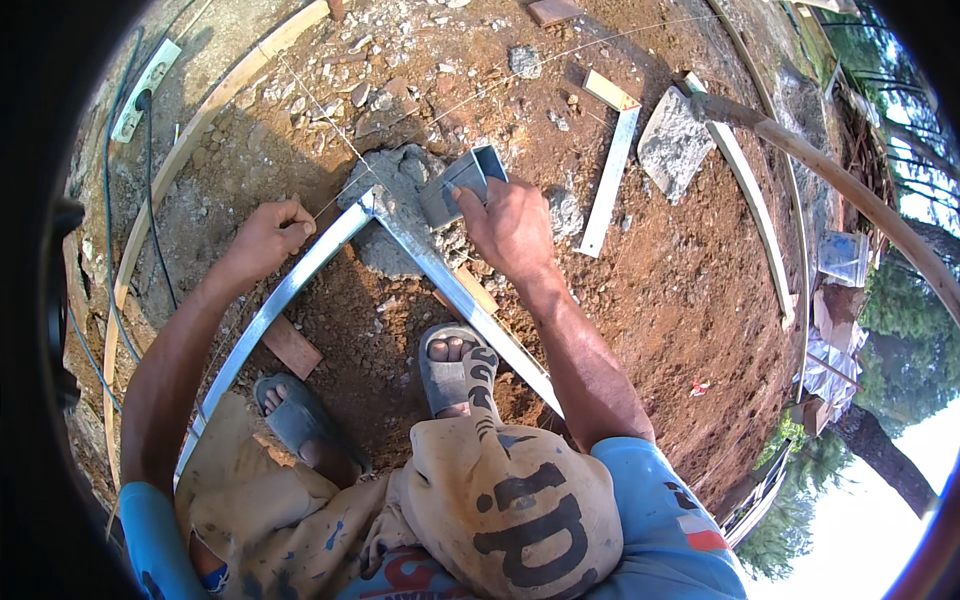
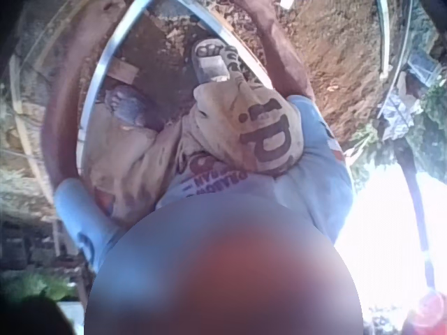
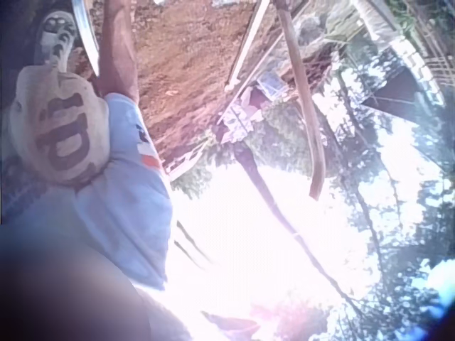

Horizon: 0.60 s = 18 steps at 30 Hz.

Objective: The person mixes wet concrete on the ground using a hoe, then scoops it with a trowel and applies it to metal frame joints. They walk around the site, retrieve a trowel, and continue applying concrete to multiple joints while another person works nearby.

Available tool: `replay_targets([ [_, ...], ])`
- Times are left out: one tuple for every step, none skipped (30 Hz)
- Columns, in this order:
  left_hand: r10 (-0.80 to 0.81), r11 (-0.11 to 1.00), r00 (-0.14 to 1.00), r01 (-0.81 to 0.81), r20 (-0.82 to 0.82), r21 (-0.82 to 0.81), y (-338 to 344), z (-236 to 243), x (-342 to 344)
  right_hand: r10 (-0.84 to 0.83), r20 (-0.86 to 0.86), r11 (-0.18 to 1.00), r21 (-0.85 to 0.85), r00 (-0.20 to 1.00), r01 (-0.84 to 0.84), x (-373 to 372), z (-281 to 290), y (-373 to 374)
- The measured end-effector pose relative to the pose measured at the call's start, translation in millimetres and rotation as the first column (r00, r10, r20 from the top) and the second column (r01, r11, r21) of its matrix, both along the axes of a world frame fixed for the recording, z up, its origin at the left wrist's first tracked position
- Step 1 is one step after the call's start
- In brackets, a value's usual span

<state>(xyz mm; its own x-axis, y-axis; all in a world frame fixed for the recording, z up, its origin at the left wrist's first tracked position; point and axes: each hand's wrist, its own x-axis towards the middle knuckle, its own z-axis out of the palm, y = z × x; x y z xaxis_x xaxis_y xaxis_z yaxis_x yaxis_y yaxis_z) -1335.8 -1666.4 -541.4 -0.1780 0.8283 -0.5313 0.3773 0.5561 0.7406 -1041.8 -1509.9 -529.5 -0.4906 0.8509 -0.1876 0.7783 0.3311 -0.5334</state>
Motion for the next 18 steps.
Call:
replay_targets([
  [-0.011, 1.0, 1.0, 0.011, -0.018, -0.002, 0.9, 0.0, -0.3, 0.126, -0.002, 0.992, 0.012, 0.992, -0.126, -2.5, -6.9, -4.5],
  [-0.034, 0.999, 0.999, 0.034, -0.025, -0.015, 1.7, 0.5, -1.0, 0.218, 0.056, 0.976, 0.005, 0.974, -0.219, -4.6, -9.9, -7.1],
  [-0.086, 0.99, 0.992, 0.095, -0.091, 0.107, 2.1, 1.5, -1.1, 0.141, -0.041, 0.985, -0.09, 0.989, -0.144, -6.2, -11.4, -9.0],
  [-0.042, 0.993, 0.995, 0.052, -0.093, 0.105, 3.3, 3.0, -2.1, 0.14, -0.044, 0.99, -0.018, 0.989, -0.14, -9.0, -9.8, -12.8],
  [-0.024, 0.999, 0.997, 0.027, -0.07, 0.042, 2.7, 4.7, -2.1, 0.145, -0.024, 0.989, -0.011, 0.989, -0.145, -6.2, -2.6, -16.6],
  [-0.028, 0.999, 0.999, 0.027, -0.018, -0.04, 3.2, 5.9, -2.4, 0.095, 0.041, 0.995, 0.012, 0.995, -0.095, -3.1, 4.4, -22.4],
  [-0.031, 0.999, 0.999, 0.029, -0.045, -0.03, 2.4, 7.3, -2.5, 0.054, 0.056, 0.998, 0.024, 0.997, -0.055, 2.8, 16.5, -28.6],
  [-0.015, 1.0, 0.998, 0.015, -0.064, -0.002, 2.2, 8.0, -3.4, 0.048, -0.024, 0.998, 0.051, 0.999, -0.046, 12.4, 32.8, -31.1],
  [-0.023, 1.0, 0.998, 0.023, -0.053, -0.002, 0.6, 7.9, -2.5, 0.097, -0.15, 0.984, 0.166, 0.984, -0.072, 22.4, 47.4, -42.0],
  [-0.029, 0.999, 0.999, 0.03, -0.037, 0.017, 0.2, 7.2, -3.3, 0.09, -0.233, 0.984, 0.174, 0.968, -0.05, 37.9, 61.6, -60.6],
  [-0.036, 0.997, 0.996, 0.041, -0.08, 0.062, -1.0, 5.9, -2.7, 0.169, -0.227, 0.971, 0.206, 0.959, -0.122, 45.9, 67.1, -75.6],
  [-0.052, 0.994, 0.995, 0.06, -0.088, 0.088, -0.9, 4.1, -3.2, 0.268, -0.225, 0.937, 0.285, 0.937, -0.2, 51.3, 67.4, -94.4],
  [-0.068, 0.988, 0.993, 0.08, -0.093, 0.132, -1.8, 2.4, -3.3, 0.333, -0.199, 0.936, 0.193, 0.922, -0.296, 53.2, 64.8, -106.5],
  [-0.092, 0.984, 0.99, 0.107, -0.104, 0.142, -1.9, 0.7, -3.3, 0.447, -0.207, 0.892, 0.174, 0.87, -0.417, 47.8, 58.9, -117.0],
  [-0.068, 0.991, 0.996, 0.074, -0.058, 0.112, -1.7, -0.6, -4.0, 0.481, -0.162, 0.875, 0.15, 0.862, -0.46, 34.1, 46.3, -124.2],
  [-0.046, 0.997, 0.999, 0.047, -0.02, 0.053, -0.9, -1.5, -4.2, 0.508, 0.012, 0.855, 0.114, 0.861, -0.506, 15.2, 29.2, -128.0],
  [-0.027, 1.0, 0.999, 0.027, 0.026, -0.012, -0.3, -1.9, -4.4, 0.5, 0.103, 0.855, 0.096, 0.86, -0.509, -12.1, 9.4, -129.3],
  [-0.037, 0.999, 0.999, 0.037, 0.014, -0.005, 0.4, -1.6, -4.2, 0.497, 0.097, 0.854, 0.122, 0.862, -0.506, -27.6, -4.8, -131.7],
])
